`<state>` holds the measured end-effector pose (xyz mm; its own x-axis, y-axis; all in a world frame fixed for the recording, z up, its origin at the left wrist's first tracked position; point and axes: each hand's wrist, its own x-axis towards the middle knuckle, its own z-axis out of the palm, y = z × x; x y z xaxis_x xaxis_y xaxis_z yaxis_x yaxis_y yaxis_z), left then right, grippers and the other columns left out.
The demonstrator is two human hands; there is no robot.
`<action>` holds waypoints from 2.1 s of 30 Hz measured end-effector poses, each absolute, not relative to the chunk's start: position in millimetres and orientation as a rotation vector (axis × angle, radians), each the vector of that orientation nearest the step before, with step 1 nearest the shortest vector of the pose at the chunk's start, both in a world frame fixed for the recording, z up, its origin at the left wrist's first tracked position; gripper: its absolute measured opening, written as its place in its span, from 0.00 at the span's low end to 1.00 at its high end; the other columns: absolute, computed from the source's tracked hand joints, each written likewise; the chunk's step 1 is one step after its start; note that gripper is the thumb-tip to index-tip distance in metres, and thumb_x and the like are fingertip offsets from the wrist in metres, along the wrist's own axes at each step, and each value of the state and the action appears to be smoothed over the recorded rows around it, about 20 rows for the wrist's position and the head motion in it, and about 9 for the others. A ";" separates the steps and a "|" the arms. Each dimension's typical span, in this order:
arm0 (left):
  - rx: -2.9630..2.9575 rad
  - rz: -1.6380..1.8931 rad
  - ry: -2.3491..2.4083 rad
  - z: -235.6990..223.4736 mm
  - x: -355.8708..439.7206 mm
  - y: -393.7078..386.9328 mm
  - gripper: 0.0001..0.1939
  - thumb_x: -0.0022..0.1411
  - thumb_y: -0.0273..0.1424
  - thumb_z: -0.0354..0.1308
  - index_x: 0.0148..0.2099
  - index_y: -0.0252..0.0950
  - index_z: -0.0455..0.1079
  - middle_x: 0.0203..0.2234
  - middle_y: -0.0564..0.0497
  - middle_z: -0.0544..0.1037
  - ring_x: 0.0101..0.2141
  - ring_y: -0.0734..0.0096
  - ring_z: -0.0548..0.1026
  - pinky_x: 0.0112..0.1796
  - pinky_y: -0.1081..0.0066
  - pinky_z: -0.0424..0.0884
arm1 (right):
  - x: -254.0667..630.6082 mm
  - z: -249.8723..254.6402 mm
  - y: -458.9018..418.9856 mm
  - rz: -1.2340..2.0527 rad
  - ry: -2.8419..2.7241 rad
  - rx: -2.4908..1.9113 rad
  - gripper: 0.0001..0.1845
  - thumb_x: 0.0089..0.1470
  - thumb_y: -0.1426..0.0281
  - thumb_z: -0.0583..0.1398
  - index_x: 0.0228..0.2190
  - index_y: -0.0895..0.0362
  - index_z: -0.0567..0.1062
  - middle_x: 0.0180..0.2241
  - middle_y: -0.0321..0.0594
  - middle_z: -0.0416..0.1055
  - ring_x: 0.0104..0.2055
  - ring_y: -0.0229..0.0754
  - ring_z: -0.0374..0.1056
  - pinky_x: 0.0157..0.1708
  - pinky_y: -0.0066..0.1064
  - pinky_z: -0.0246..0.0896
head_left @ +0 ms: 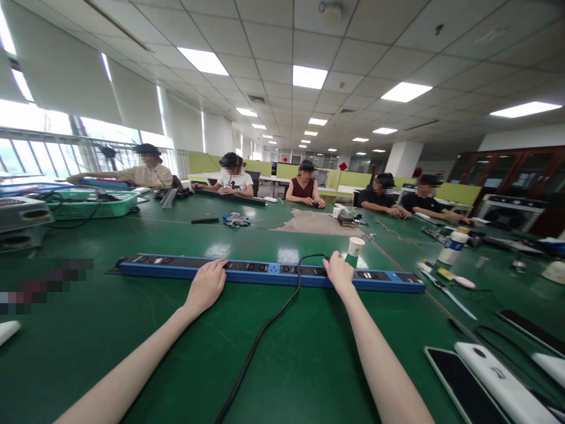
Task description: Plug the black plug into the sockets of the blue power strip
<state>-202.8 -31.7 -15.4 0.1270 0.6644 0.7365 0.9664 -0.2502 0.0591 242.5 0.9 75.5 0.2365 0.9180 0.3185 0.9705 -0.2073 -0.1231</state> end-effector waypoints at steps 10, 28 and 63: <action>-1.972 -0.932 -1.563 -12.0 -198.9 -32.3 0.23 0.73 0.34 0.44 0.61 0.36 0.72 0.57 0.38 0.77 0.58 0.51 0.74 0.62 0.50 0.65 | 263.3 85.1 2.3 -0.140 -1.894 -2.160 0.19 0.68 0.56 0.52 0.46 0.56 0.73 0.48 0.53 0.78 0.51 0.54 0.76 0.47 0.38 0.65; -1.967 -0.918 -1.584 -12.6 -201.2 -32.5 0.23 0.73 0.34 0.44 0.62 0.37 0.71 0.58 0.39 0.77 0.58 0.51 0.73 0.62 0.51 0.64 | 285.9 152.8 -12.3 -0.197 -1.582 -1.933 0.26 0.67 0.50 0.51 0.51 0.52 0.78 0.45 0.48 0.79 0.47 0.50 0.75 0.40 0.33 0.61; -1.996 -0.911 -1.573 -16.6 -203.3 -27.0 0.23 0.73 0.35 0.44 0.62 0.38 0.71 0.58 0.39 0.76 0.58 0.49 0.73 0.62 0.50 0.64 | 386.8 136.7 -25.2 0.722 -1.601 -1.874 0.15 0.57 0.74 0.56 0.44 0.55 0.78 0.34 0.43 0.81 0.33 0.40 0.76 0.33 0.28 0.72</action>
